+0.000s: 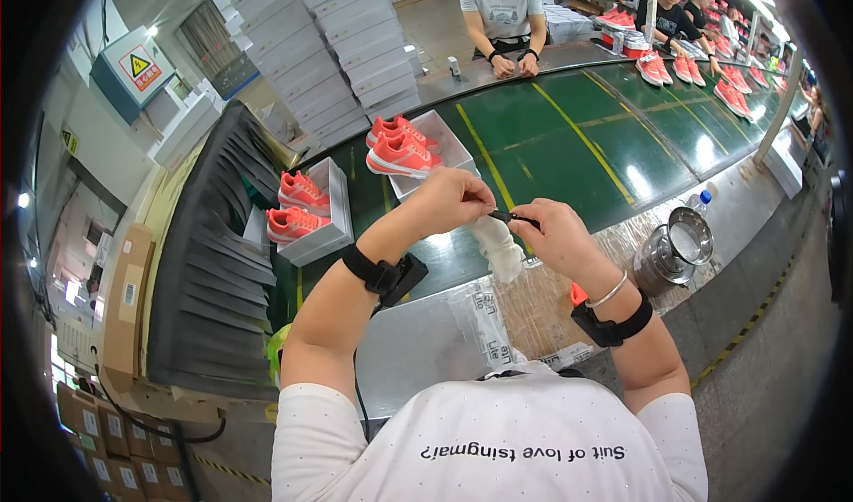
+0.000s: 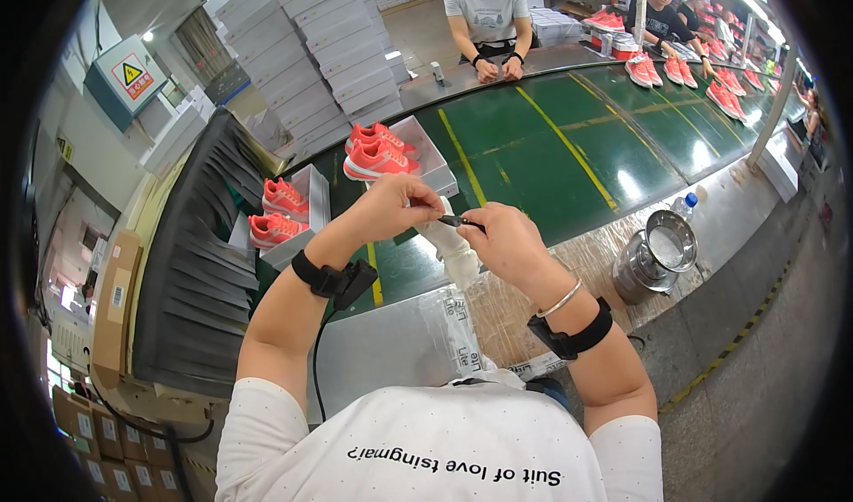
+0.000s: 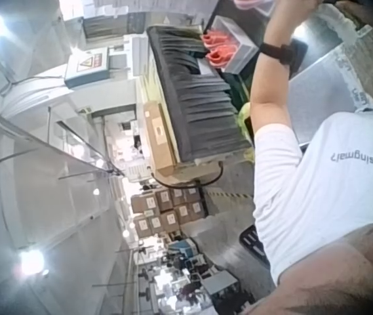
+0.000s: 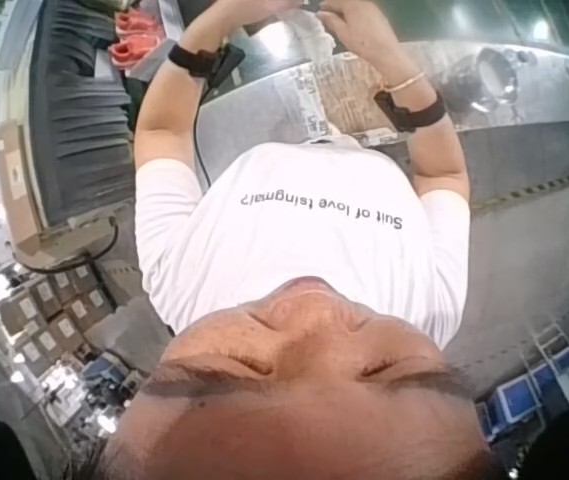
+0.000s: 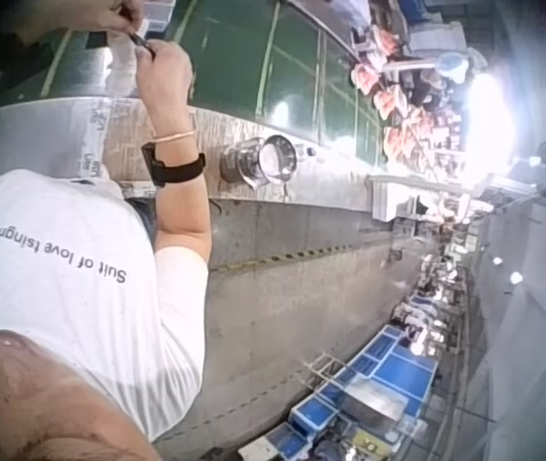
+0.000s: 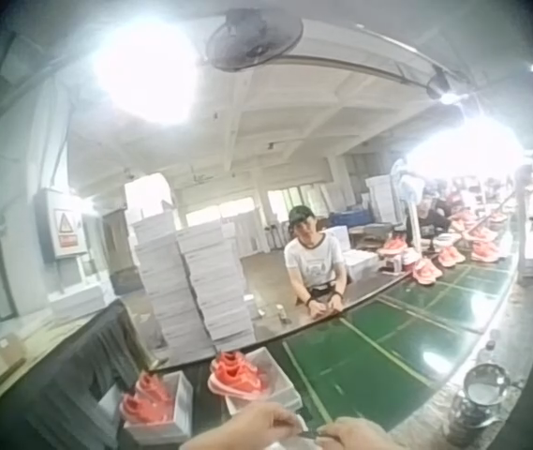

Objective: Cleaning shoe soles with a cloth and solvent before packing them into boxes on an assembly line.

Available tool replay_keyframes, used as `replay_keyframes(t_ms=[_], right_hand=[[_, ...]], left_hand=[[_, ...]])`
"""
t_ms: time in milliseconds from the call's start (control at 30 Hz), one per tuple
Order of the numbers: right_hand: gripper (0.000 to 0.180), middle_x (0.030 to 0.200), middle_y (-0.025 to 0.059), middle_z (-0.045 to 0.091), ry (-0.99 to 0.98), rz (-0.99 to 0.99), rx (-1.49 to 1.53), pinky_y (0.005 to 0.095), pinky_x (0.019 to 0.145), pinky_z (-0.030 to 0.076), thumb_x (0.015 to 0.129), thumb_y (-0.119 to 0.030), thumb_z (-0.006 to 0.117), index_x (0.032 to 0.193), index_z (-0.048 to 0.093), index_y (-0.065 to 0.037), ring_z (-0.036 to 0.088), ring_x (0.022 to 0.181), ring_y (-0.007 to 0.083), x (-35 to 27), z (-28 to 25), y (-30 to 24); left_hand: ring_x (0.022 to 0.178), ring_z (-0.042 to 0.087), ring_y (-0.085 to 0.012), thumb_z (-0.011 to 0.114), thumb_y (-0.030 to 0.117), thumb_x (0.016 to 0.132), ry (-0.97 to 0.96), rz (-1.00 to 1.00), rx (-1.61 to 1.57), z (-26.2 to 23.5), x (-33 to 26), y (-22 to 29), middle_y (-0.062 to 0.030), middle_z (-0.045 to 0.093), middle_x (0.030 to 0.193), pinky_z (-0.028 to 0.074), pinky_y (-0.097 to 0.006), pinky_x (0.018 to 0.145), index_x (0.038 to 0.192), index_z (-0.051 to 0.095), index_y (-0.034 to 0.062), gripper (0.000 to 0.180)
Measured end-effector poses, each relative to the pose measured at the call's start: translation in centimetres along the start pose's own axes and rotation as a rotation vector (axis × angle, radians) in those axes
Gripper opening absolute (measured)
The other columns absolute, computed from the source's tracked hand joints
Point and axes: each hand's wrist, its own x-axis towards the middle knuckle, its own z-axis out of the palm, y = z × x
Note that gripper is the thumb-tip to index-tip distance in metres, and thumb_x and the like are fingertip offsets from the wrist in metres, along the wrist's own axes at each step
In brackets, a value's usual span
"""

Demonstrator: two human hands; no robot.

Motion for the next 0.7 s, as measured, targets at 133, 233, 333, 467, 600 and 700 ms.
replay_keyframes(t_ms=[133, 233, 333, 467, 600, 700], right_hand=[[0.023, 0.072, 0.0135, 0.056, 0.086, -0.092, 0.029, 0.0361, 0.062, 0.043, 0.082, -0.018, 0.06, 0.095, 0.066, 0.001, 0.056, 0.066, 0.0276, -0.1, 0.5, 0.5], [0.025, 0.083, 0.0147, 0.061, 0.017, -0.019, 0.008, 0.0391, 0.072, 0.047, 0.082, -0.023, 0.059, 0.095, 0.067, -0.002, 0.059, 0.081, 0.0322, -0.2, 0.2, 0.4], [0.026, 0.083, 0.0144, 0.059, 0.04, -0.014, -0.016, 0.0391, 0.072, 0.046, 0.083, -0.022, 0.058, 0.097, 0.066, -0.002, 0.058, 0.081, 0.0319, -0.6, 0.1, 0.6], [0.027, 0.08, 0.0135, 0.055, -0.033, -0.058, -0.022, 0.0371, 0.068, 0.044, 0.083, -0.02, 0.059, 0.102, 0.063, -0.001, 0.055, 0.076, 0.0293, -0.6, 0.2, 1.0], [0.029, 0.084, 0.013, 0.056, -0.057, -0.071, -0.071, 0.0396, 0.073, 0.045, 0.084, -0.023, 0.057, 0.104, 0.063, -0.003, 0.057, 0.082, 0.0305, -0.4, 0.6, 0.6], [0.027, 0.085, 0.0127, 0.056, -0.062, -0.056, -0.119, 0.0402, 0.073, 0.045, 0.084, -0.022, 0.056, 0.102, 0.063, -0.003, 0.057, 0.083, 0.0307, -0.2, 0.7, 0.2]], left_hand=[[0.072, 0.059, -0.0096, 0.065, 0.003, 0.075, 0.002, -0.04, -0.062, -0.2, -0.2, -0.2, -0.0043, 0.066, 0.076, 0.047, -0.024, 0.067, 0.085, 0.068, -0.0001, 0.011], [0.071, 0.059, -0.0091, 0.065, 0.004, 0.076, 0.011, -0.04, -0.068, -0.1, -0.1, -0.8, -0.0039, 0.066, 0.075, 0.047, -0.024, 0.067, 0.085, 0.068, -0.0008, 0.011], [0.069, 0.058, -0.0082, 0.065, 0.005, 0.076, 0.012, -0.047, -0.071, -0.1, -0.1, -1.1, -0.0035, 0.065, 0.074, 0.046, -0.023, 0.066, 0.085, 0.068, -0.0012, 0.011], [0.069, 0.057, -0.007, 0.065, 0.006, 0.077, 0.009, -0.072, -0.024, -0.3, 0.1, -0.7, -0.0031, 0.064, 0.073, 0.046, -0.023, 0.065, 0.085, 0.067, -0.0014, 0.011], [0.068, 0.056, -0.0065, 0.065, 0.006, 0.077, 0.019, -0.067, -0.017, -0.4, 0.2, -0.7, -0.0032, 0.064, 0.072, 0.046, -0.023, 0.064, 0.085, 0.067, -0.0018, 0.011], [0.067, 0.056, -0.0065, 0.065, 0.006, 0.077, 0.02, -0.049, -0.007, -0.1, 0.3, -0.7, -0.0034, 0.064, 0.071, 0.046, -0.023, 0.064, 0.085, 0.067, -0.0022, 0.011]])
